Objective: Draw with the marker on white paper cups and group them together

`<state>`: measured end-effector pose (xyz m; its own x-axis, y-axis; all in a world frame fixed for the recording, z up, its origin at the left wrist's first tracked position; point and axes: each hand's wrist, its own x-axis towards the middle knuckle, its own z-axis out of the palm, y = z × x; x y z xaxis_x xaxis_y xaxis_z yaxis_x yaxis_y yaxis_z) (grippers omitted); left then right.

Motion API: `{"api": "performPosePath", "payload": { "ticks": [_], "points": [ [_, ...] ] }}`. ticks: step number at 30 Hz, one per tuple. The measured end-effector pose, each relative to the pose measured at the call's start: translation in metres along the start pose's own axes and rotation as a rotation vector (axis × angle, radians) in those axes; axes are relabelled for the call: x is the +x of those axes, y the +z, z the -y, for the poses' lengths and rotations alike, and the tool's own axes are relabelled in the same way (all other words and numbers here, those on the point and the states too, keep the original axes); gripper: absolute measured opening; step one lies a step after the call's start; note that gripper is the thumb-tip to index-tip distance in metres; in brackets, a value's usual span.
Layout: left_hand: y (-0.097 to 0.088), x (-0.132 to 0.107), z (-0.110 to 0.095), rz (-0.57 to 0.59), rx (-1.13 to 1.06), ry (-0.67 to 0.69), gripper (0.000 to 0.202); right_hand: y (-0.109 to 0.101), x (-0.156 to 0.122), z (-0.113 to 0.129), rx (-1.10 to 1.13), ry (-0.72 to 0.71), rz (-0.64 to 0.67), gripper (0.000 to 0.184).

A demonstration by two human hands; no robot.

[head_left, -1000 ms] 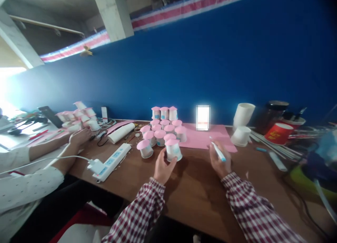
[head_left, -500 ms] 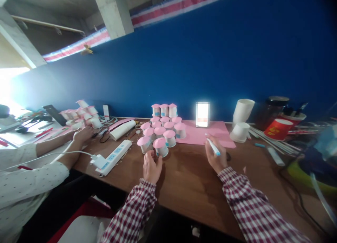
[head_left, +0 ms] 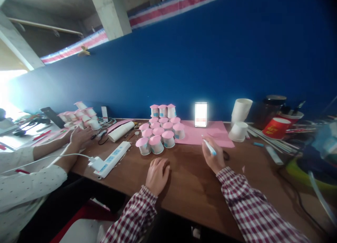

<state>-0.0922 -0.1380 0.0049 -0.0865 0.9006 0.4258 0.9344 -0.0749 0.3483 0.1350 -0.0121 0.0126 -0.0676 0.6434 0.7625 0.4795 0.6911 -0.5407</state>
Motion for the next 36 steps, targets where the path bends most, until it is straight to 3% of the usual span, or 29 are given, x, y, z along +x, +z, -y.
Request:
{"api": "performPosePath", "payload": {
  "ticks": [6,14,18,21,27,31,36],
  "points": [
    [0.000,-0.004,-0.036,0.059,-0.226,0.110,0.022,0.001,-0.001,-0.002,-0.002,-0.036,0.044,0.025],
    [0.032,0.046,-0.078,0.048,-0.572,0.175,0.037,0.005,-0.003,-0.011,-0.054,-0.058,0.058,0.030],
    [0.058,0.071,-0.090,0.060,-0.732,0.140,0.033,0.011,-0.004,-0.017,-0.068,-0.062,0.051,0.030],
    [0.072,0.083,-0.097,0.084,-0.792,0.136,0.032,0.012,-0.003,-0.022,-0.123,0.016,0.027,0.034],
    [0.079,0.086,-0.104,-0.010,-0.732,0.199,0.020,0.006,-0.005,-0.019,-0.113,0.022,0.005,0.039],
    [0.079,0.083,-0.102,-0.062,-0.799,0.070,0.023,0.006,-0.010,-0.011,-0.120,-0.084,0.086,0.044],
    [0.079,0.083,-0.099,-0.084,-0.843,-0.115,0.033,0.006,-0.011,-0.008,-0.159,-0.105,0.111,0.046]
  ]
}}
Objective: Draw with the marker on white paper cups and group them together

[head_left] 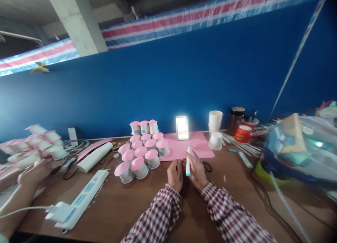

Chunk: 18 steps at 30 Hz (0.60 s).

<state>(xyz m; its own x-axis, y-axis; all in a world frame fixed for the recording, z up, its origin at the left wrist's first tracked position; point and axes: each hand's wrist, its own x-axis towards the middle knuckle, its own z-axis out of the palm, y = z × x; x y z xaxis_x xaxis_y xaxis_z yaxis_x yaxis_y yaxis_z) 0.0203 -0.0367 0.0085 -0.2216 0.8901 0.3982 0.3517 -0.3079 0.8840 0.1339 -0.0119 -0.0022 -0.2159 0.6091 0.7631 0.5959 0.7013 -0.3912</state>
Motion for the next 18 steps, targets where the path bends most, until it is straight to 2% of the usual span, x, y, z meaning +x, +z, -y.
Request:
{"api": "performPosePath", "payload": {
  "ticks": [6,13,18],
  "points": [
    [0.000,0.000,0.002,-0.002,0.043,-0.006,0.038,-0.001,-0.002,-0.006,0.027,0.022,0.040,0.052],
    [0.001,0.004,0.006,-0.021,-0.038,-0.141,0.045,0.002,-0.004,-0.009,-0.030,0.003,0.060,0.053],
    [0.002,0.008,0.005,-0.005,-0.113,-0.169,0.048,0.005,-0.007,-0.013,-0.067,-0.009,0.062,0.052]
  ]
}}
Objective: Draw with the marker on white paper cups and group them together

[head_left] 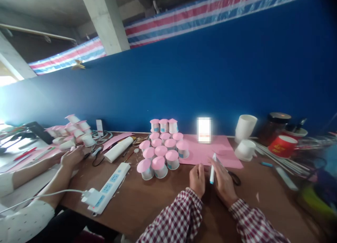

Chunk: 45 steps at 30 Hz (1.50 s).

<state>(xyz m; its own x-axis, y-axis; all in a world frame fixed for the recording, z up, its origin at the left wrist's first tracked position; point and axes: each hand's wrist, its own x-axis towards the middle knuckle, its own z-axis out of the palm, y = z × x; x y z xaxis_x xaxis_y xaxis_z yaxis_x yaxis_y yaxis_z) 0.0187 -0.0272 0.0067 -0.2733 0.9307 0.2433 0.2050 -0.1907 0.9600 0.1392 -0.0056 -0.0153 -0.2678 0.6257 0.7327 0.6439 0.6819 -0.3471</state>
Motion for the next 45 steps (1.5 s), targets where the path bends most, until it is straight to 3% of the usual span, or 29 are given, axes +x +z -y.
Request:
{"api": "performPosePath", "payload": {
  "ticks": [4,10,16,21,26,29,33,36,38,40,41,43,45],
  "points": [
    [0.002,0.002,-0.001,0.006,-0.077,-0.053,0.048,0.005,-0.004,-0.003,-0.026,-0.002,0.000,0.054],
    [0.004,0.001,-0.005,0.022,-0.173,-0.102,0.047,0.006,-0.002,-0.003,0.053,0.016,0.115,0.050],
    [0.002,0.001,-0.003,0.041,-0.184,-0.089,0.047,0.001,-0.001,0.003,0.127,-0.006,0.148,0.048],
    [0.002,0.002,-0.006,0.015,-0.210,-0.095,0.044,0.003,-0.001,0.006,0.095,0.083,0.108,0.049],
    [-0.004,-0.004,-0.009,-0.067,-0.146,-0.090,0.032,0.011,-0.002,-0.003,0.127,0.101,0.037,0.038],
    [-0.017,-0.019,-0.025,-0.044,-0.075,0.023,0.025,0.014,-0.004,-0.007,0.110,0.086,0.036,0.035],
    [-0.054,-0.026,-0.071,0.184,-0.063,0.084,0.024,0.009,-0.001,0.000,0.124,0.133,0.074,0.039],
    [-0.099,0.013,-0.101,0.205,0.039,0.048,0.020,0.004,0.002,0.011,0.180,0.105,0.096,0.046],
    [-0.131,0.061,-0.107,0.080,0.175,0.104,0.023,0.002,0.003,0.016,0.187,0.097,0.120,0.050],
    [-0.161,0.115,-0.100,-0.041,0.415,0.095,0.031,0.002,0.003,0.018,0.167,0.122,0.097,0.055],
    [-0.173,0.140,-0.093,-0.068,0.569,0.021,0.037,0.003,0.003,0.019,0.169,0.152,0.105,0.057],
    [-0.191,0.180,-0.076,-0.014,0.923,-0.202,0.051,0.002,0.003,0.019,0.193,0.189,0.133,0.058],
    [-0.200,0.204,-0.060,0.007,0.999,-0.301,0.060,0.001,0.003,0.018,0.221,0.219,0.158,0.059]
  ]
}}
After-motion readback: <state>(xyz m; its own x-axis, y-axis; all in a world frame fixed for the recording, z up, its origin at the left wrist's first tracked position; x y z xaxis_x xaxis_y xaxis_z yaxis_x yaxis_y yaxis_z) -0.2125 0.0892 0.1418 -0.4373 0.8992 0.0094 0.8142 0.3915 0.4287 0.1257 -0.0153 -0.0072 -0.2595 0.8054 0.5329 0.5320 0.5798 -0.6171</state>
